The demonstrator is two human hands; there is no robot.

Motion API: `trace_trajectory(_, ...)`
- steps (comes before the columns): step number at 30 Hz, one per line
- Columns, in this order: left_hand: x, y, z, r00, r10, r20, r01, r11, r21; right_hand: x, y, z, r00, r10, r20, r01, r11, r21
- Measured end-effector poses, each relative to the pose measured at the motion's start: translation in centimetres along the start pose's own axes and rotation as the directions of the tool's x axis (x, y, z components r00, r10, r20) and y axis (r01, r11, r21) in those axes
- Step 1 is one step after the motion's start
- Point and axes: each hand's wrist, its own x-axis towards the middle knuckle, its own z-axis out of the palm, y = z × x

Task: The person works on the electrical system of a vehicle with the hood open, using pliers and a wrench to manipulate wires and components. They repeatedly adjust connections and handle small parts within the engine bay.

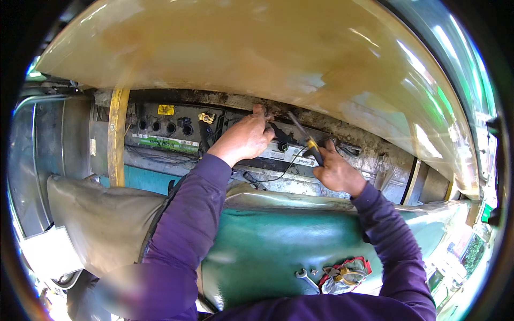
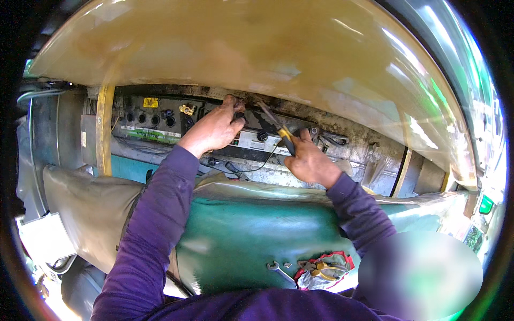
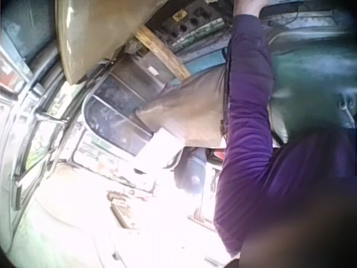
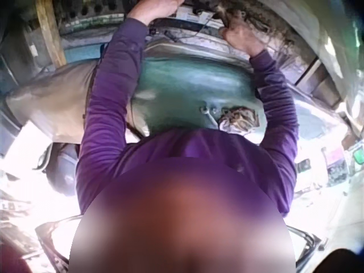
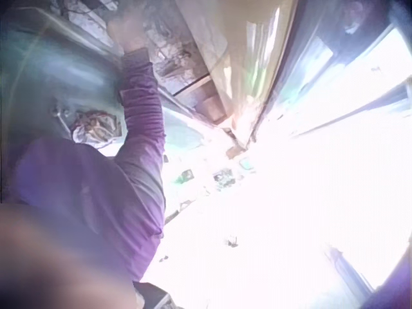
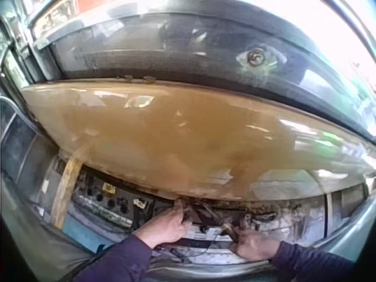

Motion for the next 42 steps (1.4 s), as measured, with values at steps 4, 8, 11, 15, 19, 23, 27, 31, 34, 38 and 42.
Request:
trace_trajectory(4, 0.5, 0.2, 0.2, 0.981, 0.053, -0.188, -0.045, 0.998, 0.050, 2.8, 2.0, 1.4, 0.961, -0.203, -0.189, 0.199, 0.979, -0.038)
trace_trajectory(8, 0.1, 1.0, 0.6, 0.932, 0.120, -0.343, -0.036, 0.970, 0.242, 3.0, 3.1, 1.2, 0.906, -0.298, -0.301, 0.310, 0.951, -0.008)
trace_trajectory(11, -0.4, 1.6, 1.3, 0.930, 0.154, -0.334, 0.003, 0.904, 0.427, 3.1, 3.4, 1.2, 0.874, -0.393, -0.287, 0.401, 0.915, -0.034)
trace_trajectory(15, -0.8, 2.3, 2.5, 0.922, 0.209, -0.327, 0.054, 0.765, 0.642, 3.8, 3.8, 1.6, 0.905, -0.378, -0.193, 0.374, 0.926, -0.061)
trace_trajectory(19, -1.0, 3.1, 3.4, 0.932, 0.138, -0.335, 0.131, 0.734, 0.666, 4.2, 4.2, 1.3, 0.958, -0.286, -0.034, 0.285, 0.957, -0.049)
trace_trajectory(23, -1.6, 3.6, 3.1, 0.928, 0.116, -0.355, 0.172, 0.711, 0.681, 3.8, 4.6, 1.3, 0.963, -0.264, -0.060, 0.268, 0.958, 0.103)
trace_trajectory(27, -2.9, 2.9, 1.9, 0.882, 0.077, -0.466, 0.134, 0.905, 0.405, 4.2, 4.8, 2.1, 0.916, -0.359, -0.176, 0.369, 0.929, 0.022)
trace_trajectory(31, -4.1, 1.4, 1.9, 0.900, 0.037, -0.433, 0.052, 0.980, 0.192, 4.8, 4.6, 3.0, 0.839, -0.452, -0.302, 0.472, 0.881, -0.007)
trace_trajectory(34, -4.1, 0.5, 1.3, 0.884, 0.052, -0.465, -0.026, 0.998, 0.063, 5.4, 4.1, 3.3, 0.790, -0.509, -0.343, 0.512, 0.854, -0.089)
trace_trajectory(38, -3.7, 0.1, 0.1, 0.846, 0.064, -0.530, -0.037, 0.997, 0.061, 6.7, 2.9, 2.9, 0.800, -0.485, -0.353, 0.466, 0.873, -0.142)
trace_trajectory(42, -3.5, 0.3, -0.9, 0.844, 0.080, -0.530, -0.093, 0.996, 0.001, 8.3, 2.0, 2.8, 0.815, -0.429, -0.390, 0.430, 0.898, -0.089)
